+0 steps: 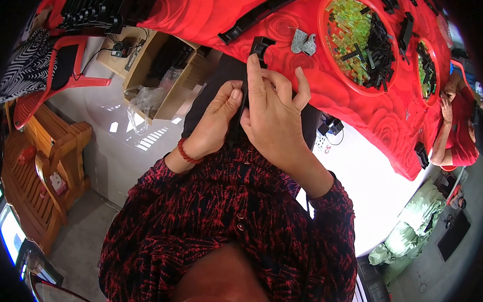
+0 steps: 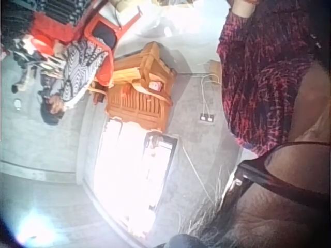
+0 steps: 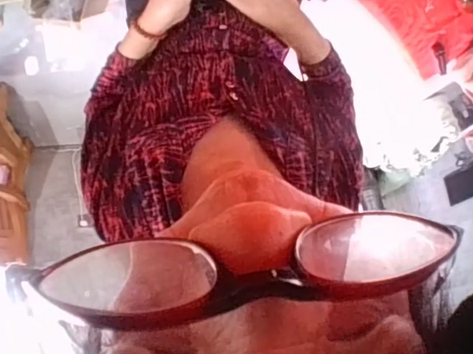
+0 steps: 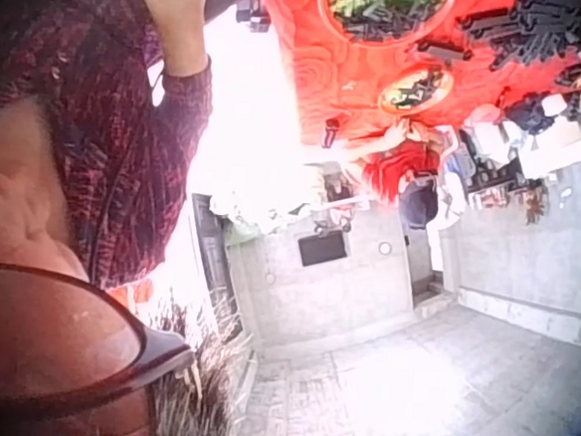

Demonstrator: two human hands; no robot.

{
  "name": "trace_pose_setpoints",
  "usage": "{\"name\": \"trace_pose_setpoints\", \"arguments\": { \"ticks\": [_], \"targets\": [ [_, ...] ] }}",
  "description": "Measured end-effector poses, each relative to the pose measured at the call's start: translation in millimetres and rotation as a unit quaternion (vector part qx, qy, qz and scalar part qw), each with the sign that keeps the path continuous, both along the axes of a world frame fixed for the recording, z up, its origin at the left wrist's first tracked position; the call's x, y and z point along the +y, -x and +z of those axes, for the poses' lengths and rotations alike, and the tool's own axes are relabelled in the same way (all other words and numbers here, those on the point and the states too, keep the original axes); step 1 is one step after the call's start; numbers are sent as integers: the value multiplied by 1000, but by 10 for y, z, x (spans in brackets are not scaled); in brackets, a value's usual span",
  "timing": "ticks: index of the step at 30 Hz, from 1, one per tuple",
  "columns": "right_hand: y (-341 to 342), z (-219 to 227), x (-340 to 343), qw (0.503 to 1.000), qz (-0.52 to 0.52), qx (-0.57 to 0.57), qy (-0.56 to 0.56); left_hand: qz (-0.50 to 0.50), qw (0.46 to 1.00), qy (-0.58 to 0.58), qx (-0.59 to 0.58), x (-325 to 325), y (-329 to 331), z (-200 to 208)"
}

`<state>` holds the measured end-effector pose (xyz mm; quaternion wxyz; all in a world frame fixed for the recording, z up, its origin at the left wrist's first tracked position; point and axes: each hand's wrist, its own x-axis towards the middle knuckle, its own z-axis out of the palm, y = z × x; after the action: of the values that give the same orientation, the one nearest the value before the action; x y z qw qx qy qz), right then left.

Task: The person assembles black plastic parts by hand, holding and turning each piece while inserting and pressing smaller components into place.

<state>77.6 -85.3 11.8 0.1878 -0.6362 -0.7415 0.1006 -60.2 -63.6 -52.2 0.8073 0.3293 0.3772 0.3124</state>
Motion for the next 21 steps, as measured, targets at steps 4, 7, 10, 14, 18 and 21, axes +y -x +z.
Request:
{"name": "trace_pose_setpoints", "arguments": {
  "ticks": [4, 7, 10, 14, 18, 21],
  "targets": [
    [2, 11, 5, 1000, 10, -5, 20, -4, 998, -59, 36, -41, -29, -129],
    [-7, -49, -9, 1000, -6, -7, -1, -18, 997, -60, 47, -21, -22, 17],
    [-29, -85, -22, 999, -25, 21, 0, -36, 998, -38, 43, -17, -15, 142],
    [-40, -113, -30, 999, -31, 33, -7, -46, 999, 3, 1, -16, 10, 98],
    [-44, -113, -38, 998, -39, 40, -8, -53, 998, 29, -9, -7, 23, 87],
    [-32, -124, -53, 998, -41, 51, -6, -54, 998, 37, -21, -8, 51, 103]
  ]
}}
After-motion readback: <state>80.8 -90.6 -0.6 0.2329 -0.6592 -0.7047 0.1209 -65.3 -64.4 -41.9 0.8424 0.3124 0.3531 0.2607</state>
